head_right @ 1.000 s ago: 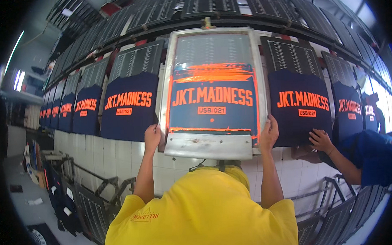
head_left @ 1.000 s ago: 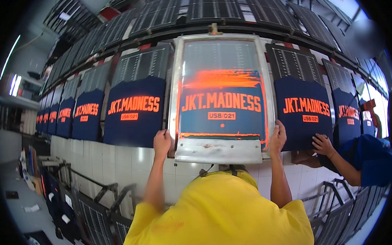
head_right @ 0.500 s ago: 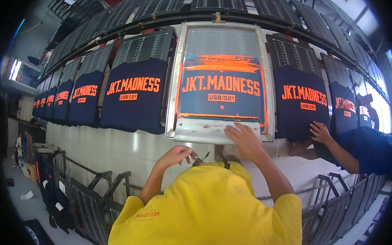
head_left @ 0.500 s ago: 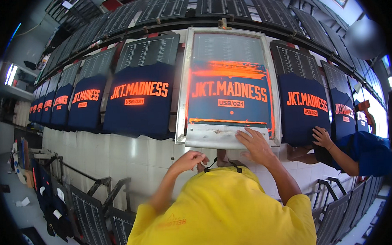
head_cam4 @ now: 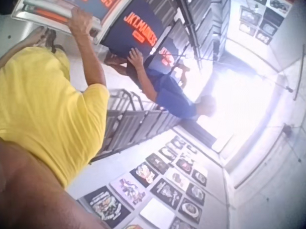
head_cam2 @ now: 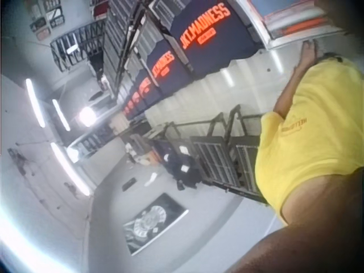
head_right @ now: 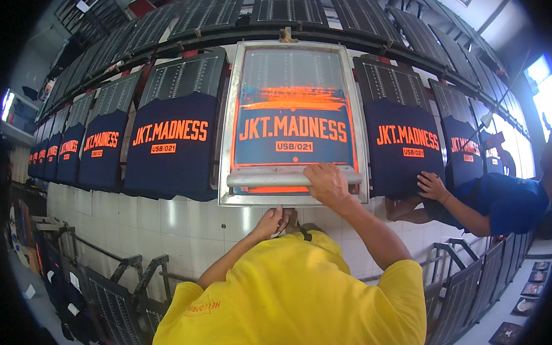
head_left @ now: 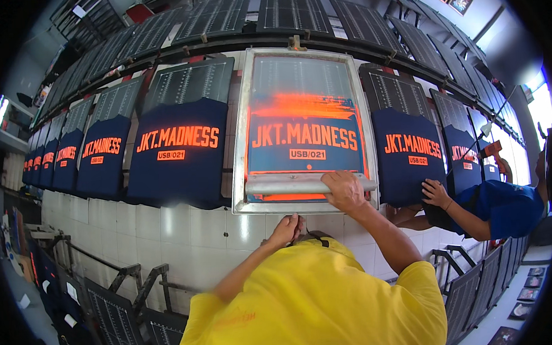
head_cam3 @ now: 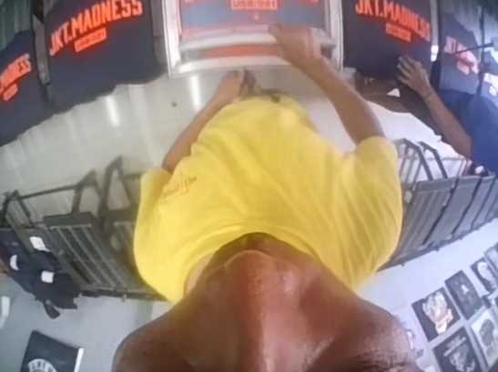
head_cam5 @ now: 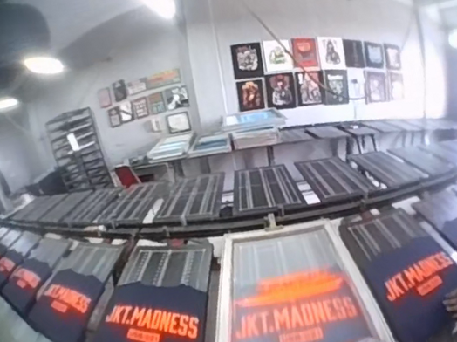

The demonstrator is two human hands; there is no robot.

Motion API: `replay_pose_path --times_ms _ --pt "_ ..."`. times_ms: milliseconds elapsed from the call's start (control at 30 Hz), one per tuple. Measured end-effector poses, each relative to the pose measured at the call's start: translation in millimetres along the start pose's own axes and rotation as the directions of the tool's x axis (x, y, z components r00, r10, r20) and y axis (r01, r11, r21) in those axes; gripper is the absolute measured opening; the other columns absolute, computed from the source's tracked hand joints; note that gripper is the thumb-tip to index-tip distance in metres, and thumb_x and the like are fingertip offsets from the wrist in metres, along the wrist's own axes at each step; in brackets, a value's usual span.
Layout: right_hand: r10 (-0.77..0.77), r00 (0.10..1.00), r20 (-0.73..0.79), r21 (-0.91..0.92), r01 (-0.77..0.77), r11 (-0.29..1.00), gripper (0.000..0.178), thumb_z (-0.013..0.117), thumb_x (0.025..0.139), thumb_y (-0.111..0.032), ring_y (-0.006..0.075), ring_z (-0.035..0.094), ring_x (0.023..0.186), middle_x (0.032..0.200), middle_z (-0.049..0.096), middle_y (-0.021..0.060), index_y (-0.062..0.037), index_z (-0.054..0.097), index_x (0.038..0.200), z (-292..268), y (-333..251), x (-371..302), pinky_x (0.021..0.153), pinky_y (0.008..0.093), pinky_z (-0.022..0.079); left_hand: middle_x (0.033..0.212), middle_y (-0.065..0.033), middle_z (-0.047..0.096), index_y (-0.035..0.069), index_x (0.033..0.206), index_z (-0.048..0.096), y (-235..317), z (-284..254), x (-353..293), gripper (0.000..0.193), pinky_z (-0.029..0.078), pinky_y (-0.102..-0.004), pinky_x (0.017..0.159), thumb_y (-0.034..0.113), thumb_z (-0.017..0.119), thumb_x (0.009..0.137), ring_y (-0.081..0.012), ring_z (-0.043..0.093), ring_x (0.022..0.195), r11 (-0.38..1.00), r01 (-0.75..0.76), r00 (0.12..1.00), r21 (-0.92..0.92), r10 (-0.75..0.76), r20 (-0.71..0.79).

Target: The person spreads ink across a screen using a squeegee to print designs onto t-shirts and moves the screen to the next shirt in a row.

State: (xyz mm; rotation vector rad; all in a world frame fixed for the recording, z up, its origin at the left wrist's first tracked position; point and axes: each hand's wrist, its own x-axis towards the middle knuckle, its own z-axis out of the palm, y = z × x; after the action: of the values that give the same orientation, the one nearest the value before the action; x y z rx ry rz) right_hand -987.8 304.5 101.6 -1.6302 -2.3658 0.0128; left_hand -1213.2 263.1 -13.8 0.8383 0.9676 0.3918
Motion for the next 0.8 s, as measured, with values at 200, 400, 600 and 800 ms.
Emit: replay_pose_path --times_ms 200,400,600,800 --pt "-0.065 0.97 -0.236 0.04 0.076 0.996 0.039 0.078 0.06 -0.007 0.0293 0.062 0.079 0.085 0.064 0.0081 -0.008 0.06 0.095 -7.2 57.7 70.1 0.069 0.0425 0.047 0.064 0.0005 0.046 0.006 0.077 0.047 -13.7 -8.1 6.0 0.047 0.036 -0.0272 0.048 0.041 0.034 0.106 -0.0103 0.042 0.052 0.996 -0.046 0.998 0.081 0.042 0.045" --pt "-0.048 0.973 -0.226 -0.129 0.018 0.991 0.039 0.08 0.061 -0.012 0.025 0.062 0.087 0.089 0.062 0.0036 -0.0116 0.059 0.094 20.7 122.0 132.6 0.074 0.0403 0.049 0.064 0.0003 0.047 0.005 0.078 0.048 -22.4 -7.9 5.2 0.045 0.037 -0.0271 0.052 0.04 0.038 0.105 -0.0105 0.042 0.054 0.999 -0.034 0.999 -0.009 0.034 0.0" --pt "-0.033 0.971 -0.236 -0.182 -0.01 0.983 0.031 0.076 0.067 -0.011 0.0235 0.062 0.088 0.089 0.063 0.0024 -0.0123 0.059 0.093 42.0 152.0 163.9 0.075 0.0395 0.049 0.064 0.0 0.048 0.004 0.079 0.05 -25.9 -13.9 2.3 0.044 0.038 -0.0283 0.055 0.038 0.04 0.105 -0.0114 0.044 0.056 0.997 -0.026 1.0 0.071 0.025 0.017" --pt "0.0 0.971 -0.24 -0.102 -0.025 0.994 0.026 0.076 0.068 -0.013 0.0304 0.063 0.081 0.083 0.064 0.0083 -0.0102 0.058 0.086 50.4 168.1 178.0 0.072 0.0449 0.049 0.063 -0.0016 0.05 0.004 0.077 0.05 -33.4 -13.2 2.4 0.045 0.039 -0.0288 0.056 0.037 0.039 0.105 -0.0127 0.046 0.057 0.992 -0.093 0.995 0.086 0.095 -0.02"
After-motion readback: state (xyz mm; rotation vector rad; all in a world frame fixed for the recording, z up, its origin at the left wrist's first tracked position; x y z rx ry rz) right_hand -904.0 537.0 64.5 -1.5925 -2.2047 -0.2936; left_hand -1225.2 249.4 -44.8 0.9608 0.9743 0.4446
